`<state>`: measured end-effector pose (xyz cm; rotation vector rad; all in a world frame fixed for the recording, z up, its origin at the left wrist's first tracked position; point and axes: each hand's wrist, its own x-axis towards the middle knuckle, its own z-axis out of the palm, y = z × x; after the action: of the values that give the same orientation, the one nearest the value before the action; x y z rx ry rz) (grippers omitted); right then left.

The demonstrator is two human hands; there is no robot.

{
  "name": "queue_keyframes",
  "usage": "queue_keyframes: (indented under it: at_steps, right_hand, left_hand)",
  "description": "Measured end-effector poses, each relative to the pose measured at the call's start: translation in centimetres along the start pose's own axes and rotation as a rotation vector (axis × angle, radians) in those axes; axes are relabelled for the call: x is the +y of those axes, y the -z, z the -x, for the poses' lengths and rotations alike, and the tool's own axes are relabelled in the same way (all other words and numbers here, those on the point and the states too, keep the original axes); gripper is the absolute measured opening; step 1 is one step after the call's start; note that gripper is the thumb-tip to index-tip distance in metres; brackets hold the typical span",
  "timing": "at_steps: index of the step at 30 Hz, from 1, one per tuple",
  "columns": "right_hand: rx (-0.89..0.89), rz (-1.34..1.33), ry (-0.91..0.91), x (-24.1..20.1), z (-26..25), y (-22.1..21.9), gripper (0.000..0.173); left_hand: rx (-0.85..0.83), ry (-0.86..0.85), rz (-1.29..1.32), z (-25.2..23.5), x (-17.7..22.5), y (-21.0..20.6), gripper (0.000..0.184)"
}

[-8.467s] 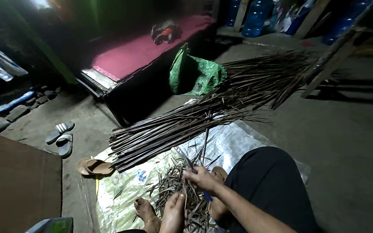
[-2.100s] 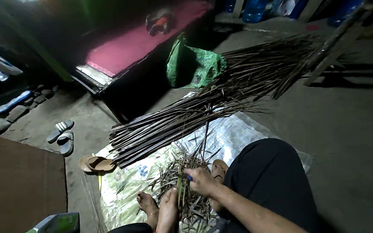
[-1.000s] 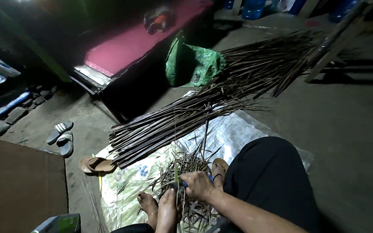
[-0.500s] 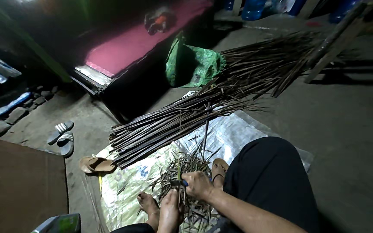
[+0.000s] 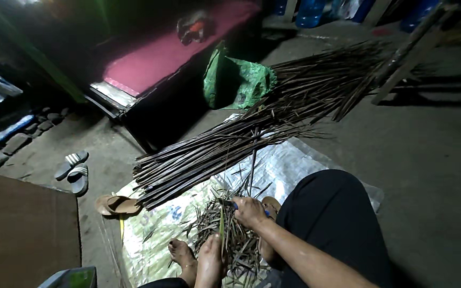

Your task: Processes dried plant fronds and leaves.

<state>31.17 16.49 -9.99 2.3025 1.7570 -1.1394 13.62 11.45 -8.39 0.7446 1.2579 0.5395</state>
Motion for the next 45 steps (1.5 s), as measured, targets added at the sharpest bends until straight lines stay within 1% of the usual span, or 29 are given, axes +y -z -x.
queue_keyframes:
  at_steps: [5,9,11,12,13,14,16,18,21,23,25,29,31,34,36,37,39,41,43,45]
  right_hand:
    - [-0.003,-0.028,-0.058,-0.2,-0.2,0.0,0.038]
    - [0.052,-0.170,-0.140,0.9,-0.6,0.4,0.038]
    - [0.049,-0.270,-0.073,1.5,-0.3,0.2,0.037]
    - [0.028,-0.340,-0.016,1.6,0.2,0.0,0.044]
    - [-0.030,-0.396,0.036,1.4,0.9,0.1,0.053]
    - [-0.092,-0.425,0.094,1.1,1.8,0.2,0.057]
    - [-0.167,-0.416,0.223,0.4,3.4,0.1,0.057]
    - [-0.189,-0.348,0.346,0.0,4.6,-0.6,0.055]
    - [-0.166,-0.247,0.492,0.0,5.7,-1.9,0.056]
    - [-0.082,-0.203,0.560,0.3,5.5,-2.6,0.058]
    - [0.038,-0.165,0.619,0.8,5.1,-3.1,0.060]
    - [0.173,-0.134,0.686,1.7,4.0,-3.8,0.063]
    - [0.188,-0.132,0.677,1.9,3.7,-3.8,0.062]
    - [0.103,-0.193,0.525,2.6,2.8,-2.6,0.058]
    - [0.094,-0.238,0.426,3.5,1.9,-1.7,0.057]
    - [0.100,-0.243,0.413,3.6,1.7,-1.3,0.058]
    - [0.118,-0.279,0.493,3.1,2.5,-1.3,0.056]
    - [0.088,-0.277,0.607,1.9,4.1,-2.0,0.055]
    - [0.082,-0.265,0.719,1.0,5.3,-3.1,0.057]
    - [0.108,-0.233,0.765,1.0,5.2,-3.8,0.058]
  left_hand:
    - [-0.014,0.014,-0.020,0.0,0.6,0.0,0.034]
    - [0.022,0.001,-0.035,0.5,0.3,-0.2,0.034]
    - [0.031,0.005,-0.051,0.0,0.1,0.0,0.034]
    - [0.040,0.014,-0.065,-0.3,0.1,0.1,0.035]
    - [0.058,0.024,-0.073,-0.5,0.2,0.2,0.035]
    - [0.090,0.031,-0.074,-0.5,0.5,0.1,0.035]
    - [0.110,0.023,-0.072,-0.7,0.4,0.2,0.034]
    - [0.099,0.004,-0.054,-0.8,0.1,0.6,0.034]
    - [0.111,0.021,0.008,-0.7,0.5,0.2,0.036]
    - [0.111,0.029,0.025,-0.4,0.6,0.0,0.037]
    - [0.094,0.028,0.051,-0.4,0.6,0.0,0.036]
    - [0.047,0.016,0.069,-0.5,0.3,0.1,0.036]
    - [0.047,0.013,0.060,-0.5,0.3,0.0,0.037]
    - [0.027,0.028,0.011,0.3,0.8,-0.2,0.036]
    - [0.023,0.059,-0.015,1.1,1.7,-0.8,0.034]
    - [0.028,0.062,-0.020,1.4,2.0,-1.1,0.033]
    - [0.016,0.024,0.007,0.7,1.0,-0.6,0.034]
    - [0.022,-0.017,0.021,-0.1,0.2,0.0,0.035]
    - [0.050,-0.018,0.012,-0.2,0.4,0.3,0.035]
    - [0.049,-0.007,0.009,0.0,0.7,0.2,0.035]
